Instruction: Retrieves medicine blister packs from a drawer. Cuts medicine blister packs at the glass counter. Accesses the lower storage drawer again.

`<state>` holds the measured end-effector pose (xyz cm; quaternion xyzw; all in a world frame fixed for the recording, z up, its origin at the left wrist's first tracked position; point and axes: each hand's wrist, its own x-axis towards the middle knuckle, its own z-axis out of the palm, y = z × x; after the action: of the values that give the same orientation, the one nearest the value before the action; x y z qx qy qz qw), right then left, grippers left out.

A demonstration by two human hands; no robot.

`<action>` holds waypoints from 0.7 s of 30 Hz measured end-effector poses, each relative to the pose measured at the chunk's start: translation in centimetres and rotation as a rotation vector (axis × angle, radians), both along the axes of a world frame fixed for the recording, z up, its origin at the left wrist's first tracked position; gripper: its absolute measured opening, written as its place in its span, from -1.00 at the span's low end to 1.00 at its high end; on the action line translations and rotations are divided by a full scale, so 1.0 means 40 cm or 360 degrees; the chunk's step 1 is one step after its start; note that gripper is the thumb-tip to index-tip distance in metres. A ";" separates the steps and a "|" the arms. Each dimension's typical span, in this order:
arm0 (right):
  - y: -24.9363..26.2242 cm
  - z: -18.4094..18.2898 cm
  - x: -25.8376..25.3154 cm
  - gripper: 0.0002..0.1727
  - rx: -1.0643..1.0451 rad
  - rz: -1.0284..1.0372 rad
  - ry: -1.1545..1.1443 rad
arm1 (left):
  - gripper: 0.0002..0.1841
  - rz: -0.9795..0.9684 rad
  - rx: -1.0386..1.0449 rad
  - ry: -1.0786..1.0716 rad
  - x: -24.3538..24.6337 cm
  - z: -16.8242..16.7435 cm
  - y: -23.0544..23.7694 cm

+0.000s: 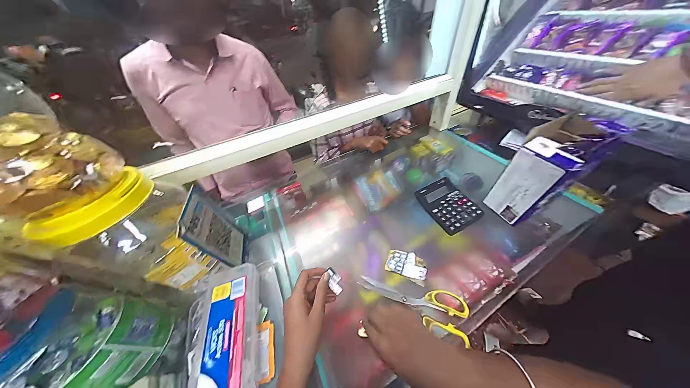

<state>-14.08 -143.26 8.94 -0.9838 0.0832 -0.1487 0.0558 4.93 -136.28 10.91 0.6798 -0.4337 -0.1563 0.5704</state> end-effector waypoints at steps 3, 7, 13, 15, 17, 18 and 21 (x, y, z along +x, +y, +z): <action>-0.044 0.066 0.020 -0.89 0.0207 0.0152 0.0182 | -0.75 0.0052 0.0021 -0.0137 -0.004 0.007 0.005; -0.307 0.182 0.157 -0.70 0.0879 -0.0256 0.0190 | -0.75 0.0134 -0.0022 -0.0285 -0.011 0.010 0.004; -0.622 0.103 0.302 -0.63 0.1440 -0.0765 -0.0079 | -0.77 0.0155 0.0046 -0.0280 -0.012 0.003 -0.002; -0.602 0.126 0.261 -0.52 0.1284 -0.0719 -0.0108 | -0.79 0.0151 0.0044 -0.0220 -0.012 0.001 -0.003; -0.520 0.146 0.185 -0.50 0.1164 -0.0534 -0.0274 | -0.80 0.0122 0.0027 -0.0119 -0.015 0.001 -0.002; -0.460 0.149 0.140 -0.50 0.1167 -0.0418 -0.0369 | -0.81 0.0091 0.0019 -0.0053 -0.020 -0.001 -0.005; -0.254 0.116 0.006 -0.41 0.1187 -0.0057 -0.0485 | -0.85 -0.0061 0.0043 0.0098 -0.061 -0.018 -0.019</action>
<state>-13.82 -153.42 13.59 -0.8611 0.1394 -0.2534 0.4182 2.50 -137.04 10.19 0.6739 -0.4268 -0.1938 0.5711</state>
